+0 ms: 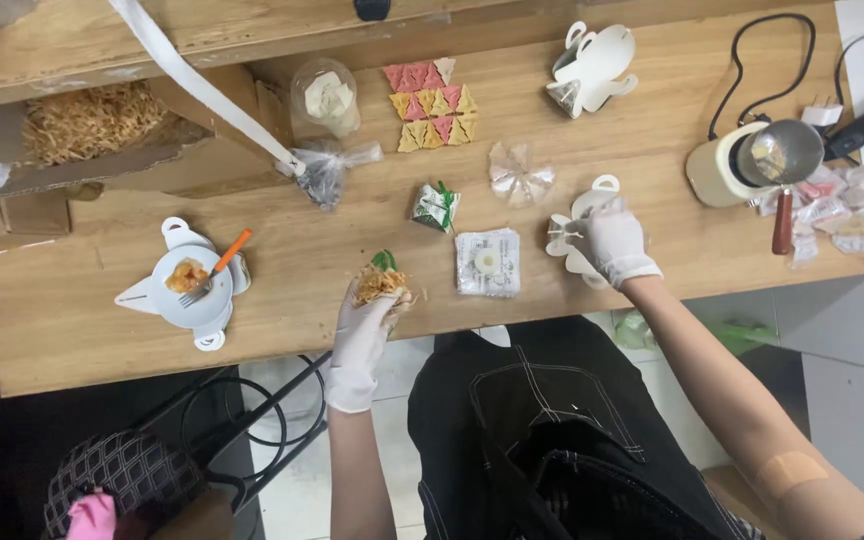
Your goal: Packing dried flower petals or decorative filler into a small gift box and tying it with a ribbon.
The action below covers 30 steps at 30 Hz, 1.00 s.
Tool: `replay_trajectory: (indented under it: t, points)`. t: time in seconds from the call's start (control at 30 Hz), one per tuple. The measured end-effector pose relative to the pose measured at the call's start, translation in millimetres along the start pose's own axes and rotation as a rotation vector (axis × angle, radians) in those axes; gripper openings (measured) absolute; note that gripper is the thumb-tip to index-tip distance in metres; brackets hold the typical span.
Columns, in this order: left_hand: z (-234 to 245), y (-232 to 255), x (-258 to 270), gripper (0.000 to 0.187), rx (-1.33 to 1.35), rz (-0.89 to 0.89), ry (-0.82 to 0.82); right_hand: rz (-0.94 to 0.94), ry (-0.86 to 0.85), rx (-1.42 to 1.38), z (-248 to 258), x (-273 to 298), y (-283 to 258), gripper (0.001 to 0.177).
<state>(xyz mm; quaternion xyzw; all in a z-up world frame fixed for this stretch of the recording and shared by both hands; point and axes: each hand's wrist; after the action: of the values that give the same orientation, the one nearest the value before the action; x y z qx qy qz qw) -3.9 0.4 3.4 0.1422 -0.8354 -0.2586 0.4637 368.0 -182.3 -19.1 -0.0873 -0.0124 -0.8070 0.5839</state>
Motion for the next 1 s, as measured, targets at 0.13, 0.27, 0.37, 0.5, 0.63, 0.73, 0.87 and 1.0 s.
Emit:
replay_trajectory:
  t: [0.13, 0.27, 0.37, 0.5, 0.63, 0.73, 0.87, 1.0]
  points:
    - [1.8, -16.0, -18.7, 0.028, 0.016, 0.03, -0.106, 0.085, -0.111, 0.272, -36.1, -7.2, 2.8, 0.027]
    - [1.5, -31.8, -31.7, 0.031, 0.014, 0.079, -0.177, 0.2, -0.082, 0.513, -63.7, -7.1, 3.7, 0.02]
    - [-3.9, -38.3, -34.6, 0.036, 0.004, 0.101, -0.178, 0.178, -0.06, 0.598, -59.5, -2.1, -0.8, 0.021]
    - [-7.7, -47.3, -37.0, 0.042, -0.034, 0.099, -0.207, 0.002, 0.175, 0.25, 0.8, 11.4, -18.9, 0.019]
    - [-17.2, -62.5, -55.5, 0.043, 0.013, 0.14, -0.221, -0.164, 0.326, -0.222, 60.0, 39.4, -80.6, 0.023]
    - [-33.8, -63.1, -52.9, 0.044, 0.039, 0.097, -0.382, -0.175, 0.312, -0.886, 88.5, 47.2, -139.9, 0.011]
    - [-37.1, -54.4, -45.7, 0.045, -0.032, 0.055, -0.411, 0.144, 0.422, -0.668, 72.7, 34.2, -178.9, 0.014]
    - [-23.4, -31.7, -17.2, 0.039, -0.198, -0.041, -0.418, 0.368, 0.548, -0.435, 76.0, 22.4, -203.7, 0.017]
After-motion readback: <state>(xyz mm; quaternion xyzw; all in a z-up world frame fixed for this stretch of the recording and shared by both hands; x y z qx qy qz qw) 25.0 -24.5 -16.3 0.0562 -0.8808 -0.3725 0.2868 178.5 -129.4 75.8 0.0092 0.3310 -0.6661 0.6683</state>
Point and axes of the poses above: each hand's wrist, its own x-axis away from the middle knuckle, its own z-axis out of the back of the hand, y = z × x, and after that the axes turned 15 degrees about z, right-handed
